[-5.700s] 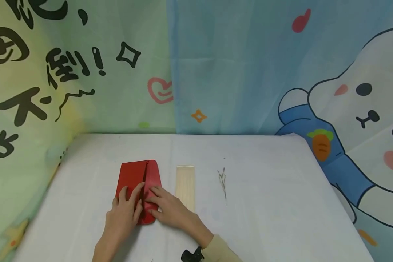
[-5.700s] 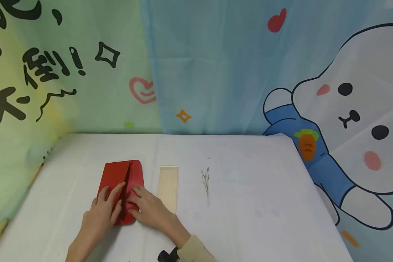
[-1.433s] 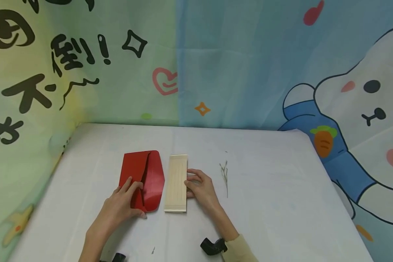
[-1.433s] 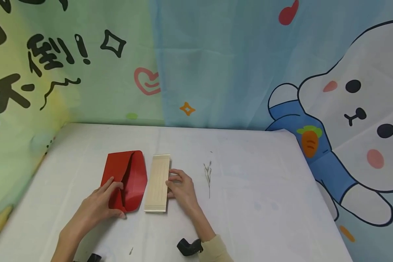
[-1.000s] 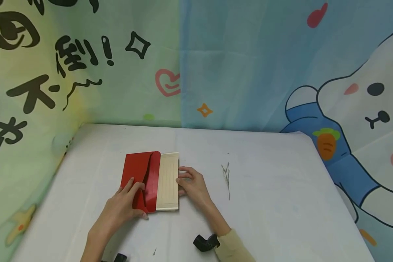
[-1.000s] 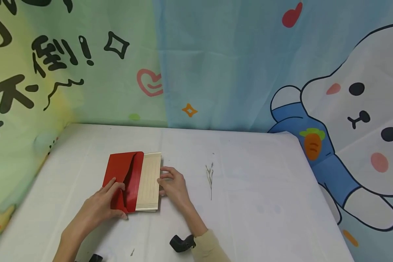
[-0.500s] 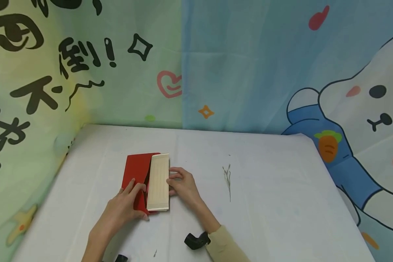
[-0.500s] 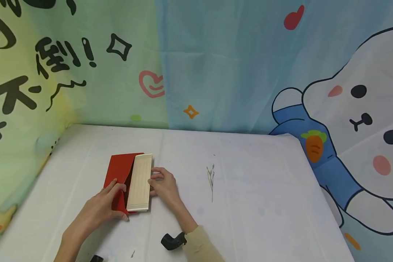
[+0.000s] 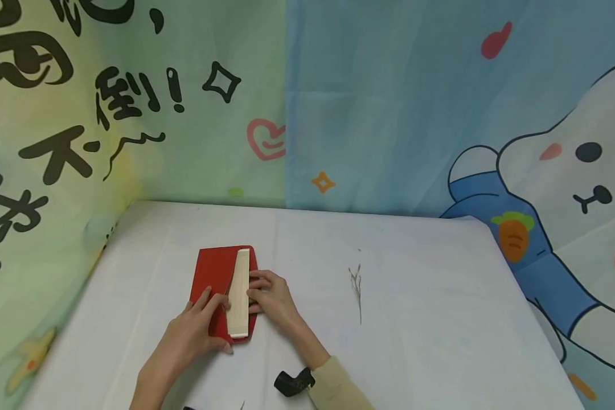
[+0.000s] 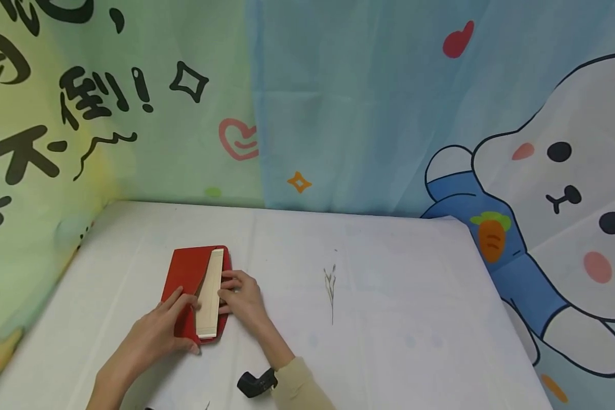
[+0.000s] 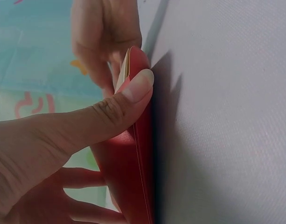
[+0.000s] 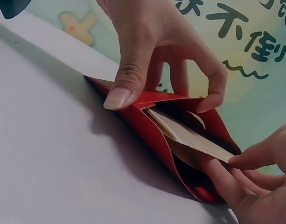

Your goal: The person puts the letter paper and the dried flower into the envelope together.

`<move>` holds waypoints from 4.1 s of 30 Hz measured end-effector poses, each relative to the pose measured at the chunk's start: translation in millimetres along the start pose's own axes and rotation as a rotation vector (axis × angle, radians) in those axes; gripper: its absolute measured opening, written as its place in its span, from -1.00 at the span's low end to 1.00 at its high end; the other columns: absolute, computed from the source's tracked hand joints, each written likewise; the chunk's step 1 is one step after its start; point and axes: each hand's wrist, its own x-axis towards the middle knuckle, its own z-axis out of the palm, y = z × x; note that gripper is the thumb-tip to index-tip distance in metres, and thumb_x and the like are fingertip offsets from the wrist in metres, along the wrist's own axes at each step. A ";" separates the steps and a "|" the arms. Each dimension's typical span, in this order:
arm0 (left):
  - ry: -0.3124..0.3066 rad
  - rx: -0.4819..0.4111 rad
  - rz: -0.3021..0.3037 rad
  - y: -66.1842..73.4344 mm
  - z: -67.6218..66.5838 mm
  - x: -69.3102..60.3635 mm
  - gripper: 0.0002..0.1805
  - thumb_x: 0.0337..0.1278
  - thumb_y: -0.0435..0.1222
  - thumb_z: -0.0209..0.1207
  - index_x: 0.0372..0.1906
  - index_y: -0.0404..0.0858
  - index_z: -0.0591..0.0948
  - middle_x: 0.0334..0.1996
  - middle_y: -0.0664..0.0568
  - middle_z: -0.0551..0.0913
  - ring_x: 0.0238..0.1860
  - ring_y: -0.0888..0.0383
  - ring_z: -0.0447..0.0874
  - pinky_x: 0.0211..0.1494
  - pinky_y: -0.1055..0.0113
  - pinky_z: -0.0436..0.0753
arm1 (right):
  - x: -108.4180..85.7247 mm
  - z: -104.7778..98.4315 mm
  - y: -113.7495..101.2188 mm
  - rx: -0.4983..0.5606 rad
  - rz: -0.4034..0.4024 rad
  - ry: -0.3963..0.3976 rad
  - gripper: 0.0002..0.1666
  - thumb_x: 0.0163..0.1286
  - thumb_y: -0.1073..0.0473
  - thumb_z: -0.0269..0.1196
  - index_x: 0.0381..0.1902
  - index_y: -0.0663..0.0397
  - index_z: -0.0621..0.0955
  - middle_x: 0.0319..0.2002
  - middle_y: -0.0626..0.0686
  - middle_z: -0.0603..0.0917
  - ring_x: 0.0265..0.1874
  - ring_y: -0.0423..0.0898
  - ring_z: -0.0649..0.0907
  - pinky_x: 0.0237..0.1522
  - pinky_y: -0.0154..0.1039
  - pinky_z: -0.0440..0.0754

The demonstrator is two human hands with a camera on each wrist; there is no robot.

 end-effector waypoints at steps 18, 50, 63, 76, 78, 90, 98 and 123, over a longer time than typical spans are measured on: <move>-0.021 0.009 -0.011 -1.1 -4.4 5.0 -0.08 -0.37 -0.03 0.68 0.23 -0.13 0.51 0.43 -0.48 0.37 0.23 -0.73 0.40 0.04 -0.41 0.62 | 13.2 35.1 2.0 -0.114 -0.060 0.033 -0.53 0.31 0.48 0.27 0.20 0.29 0.58 -0.19 0.18 0.77 -0.47 -0.16 0.76 -0.44 -0.23 0.78; -0.033 -0.012 0.020 1.3 -1.8 0.3 -0.10 -0.45 -0.02 0.70 0.15 -0.06 0.50 0.39 -0.55 0.38 0.16 -0.72 0.46 -0.01 -0.45 0.60 | -30.3 3.8 -5.8 -0.108 -0.150 0.030 -0.76 0.42 0.45 0.26 0.02 0.44 0.65 -0.19 0.38 0.75 -0.34 0.29 0.79 -0.35 -0.08 0.80; -0.031 -0.039 0.029 4.0 0.5 0.1 -0.12 -0.43 -0.05 0.70 0.15 -0.03 0.49 0.40 -0.53 0.38 0.19 -0.72 0.43 0.05 -0.49 0.56 | -56.5 -60.1 -7.1 -0.400 -0.305 0.168 -0.82 0.41 0.39 0.29 -0.07 0.27 0.72 -0.28 0.16 0.79 -0.47 0.05 0.77 -0.38 -0.41 0.68; -0.045 -0.004 0.014 4.7 -1.1 0.5 -0.10 -0.46 -0.02 0.70 0.15 -0.03 0.48 0.41 -0.55 0.35 0.14 -0.86 0.34 -0.10 -0.43 0.63 | -62.9 -129.6 -10.6 -0.513 -0.268 0.390 -0.82 0.40 0.35 0.34 -0.06 0.23 0.73 -0.22 0.09 0.79 -0.33 0.00 0.79 -0.28 -0.42 0.69; -0.042 -0.005 0.016 4.9 -1.5 1.7 -0.10 -0.46 -0.02 0.70 0.15 -0.03 0.48 0.41 -0.55 0.35 0.14 -0.85 0.34 -0.09 -0.44 0.62 | -65.6 -135.4 -9.2 -0.527 -0.251 0.412 -0.83 0.40 0.35 0.34 -0.07 0.20 0.73 -0.23 0.09 0.79 -0.33 -0.01 0.78 -0.26 -0.41 0.69; -0.066 -0.010 0.021 3.1 -4.7 13.2 -0.10 -0.44 -0.05 0.70 0.16 -0.03 0.48 0.43 -0.54 0.33 0.18 -0.85 0.31 -0.02 -0.48 0.58 | -73.5 -166.1 -4.4 -0.625 -0.225 0.537 -0.80 0.33 0.41 0.31 -0.11 0.18 0.75 -0.27 0.10 0.79 -0.33 -0.07 0.73 -0.26 -0.41 0.65; -0.078 -0.004 0.028 1.6 -6.2 19.6 -0.07 -0.45 -0.07 0.70 0.19 -0.05 0.48 0.44 -0.53 0.31 0.18 -0.86 0.29 -0.01 -0.51 0.56 | -68.6 -184.5 -6.1 -0.735 -0.115 0.564 -0.76 0.31 0.29 0.37 -0.07 0.24 0.74 -0.29 0.11 0.78 -0.31 -0.02 0.73 -0.25 -0.27 0.64; -0.072 -0.016 0.027 0.2 -6.4 22.0 -0.06 -0.43 -0.06 0.70 0.23 -0.01 0.47 0.47 -0.49 0.29 0.23 -0.83 0.27 -0.01 -0.48 0.58 | -67.3 -170.9 -8.9 -0.721 0.038 0.490 -0.82 0.30 0.31 0.36 -0.15 0.26 0.76 -0.36 0.07 0.77 -0.42 -0.11 0.69 -0.38 -0.28 0.61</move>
